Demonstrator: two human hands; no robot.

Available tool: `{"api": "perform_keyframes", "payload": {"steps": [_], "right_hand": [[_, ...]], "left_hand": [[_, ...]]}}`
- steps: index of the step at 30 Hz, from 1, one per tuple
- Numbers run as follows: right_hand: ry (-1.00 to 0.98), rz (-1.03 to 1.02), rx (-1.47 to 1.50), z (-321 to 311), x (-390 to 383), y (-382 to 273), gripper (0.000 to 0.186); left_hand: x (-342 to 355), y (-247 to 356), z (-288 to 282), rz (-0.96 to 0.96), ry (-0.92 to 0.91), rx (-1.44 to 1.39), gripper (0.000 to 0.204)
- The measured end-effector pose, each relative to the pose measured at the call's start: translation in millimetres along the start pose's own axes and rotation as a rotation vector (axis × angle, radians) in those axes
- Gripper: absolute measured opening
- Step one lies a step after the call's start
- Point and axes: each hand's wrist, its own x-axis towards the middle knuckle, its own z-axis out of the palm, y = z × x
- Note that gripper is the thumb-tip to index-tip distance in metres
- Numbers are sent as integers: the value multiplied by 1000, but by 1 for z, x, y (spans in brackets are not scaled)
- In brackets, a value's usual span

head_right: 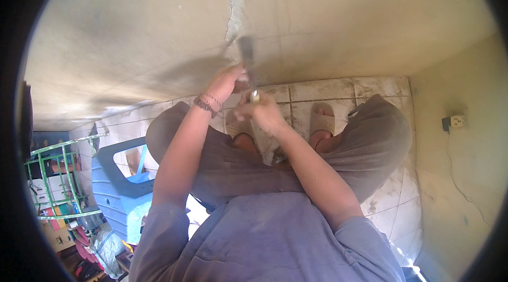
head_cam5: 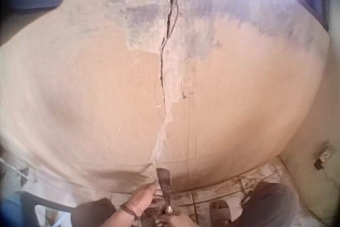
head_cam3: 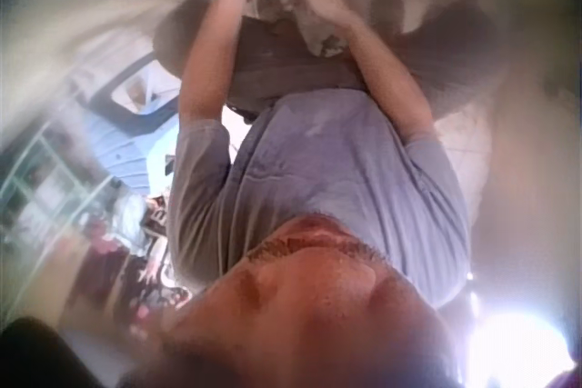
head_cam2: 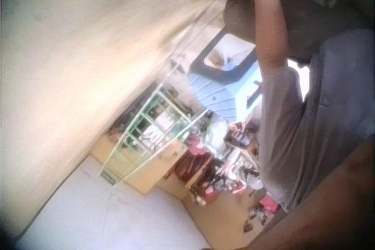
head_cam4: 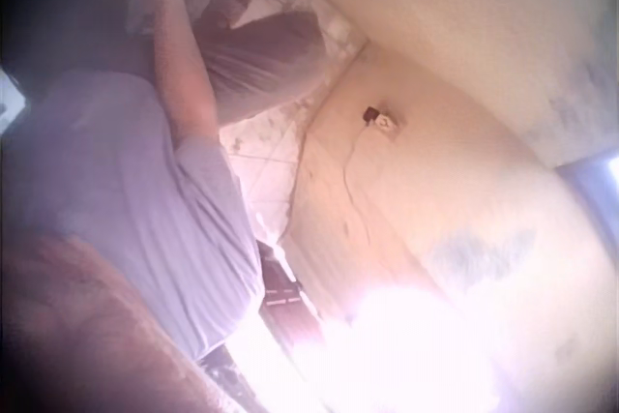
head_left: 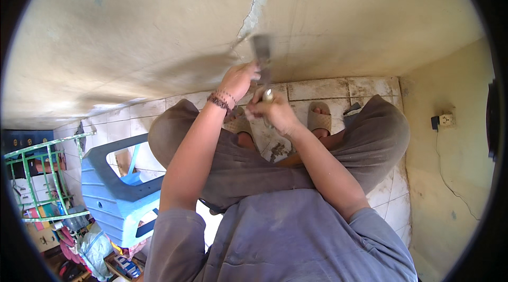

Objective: The person sits on the floor and uses a putty knife to scrape and smooth a crack in the ceiling. They repeatedly apply and smooth material along the crack line, working from one section to another.

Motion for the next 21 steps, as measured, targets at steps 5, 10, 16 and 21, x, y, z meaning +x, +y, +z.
{"api": "perform_keyframes", "payload": {"steps": [5, 10, 16, 21], "right_hand": [[-125, 170, 4, 18, 16, 57, 12], [-180, 250, -377, 38, 45, 52, 50], [-74, -155, -510, 59, 56, 57, 36], [-210, 259, 392, 87, 61, 23, 49]], "left_hand": [[-8, -24, 4, -40, 0, -399, 52], [-19, -33, -5, 212, 138, -98, 25], [-21, -17, -20, 339, 296, 757, 24], [-25, 6, -42, 456, 291, 676, 19]]}}
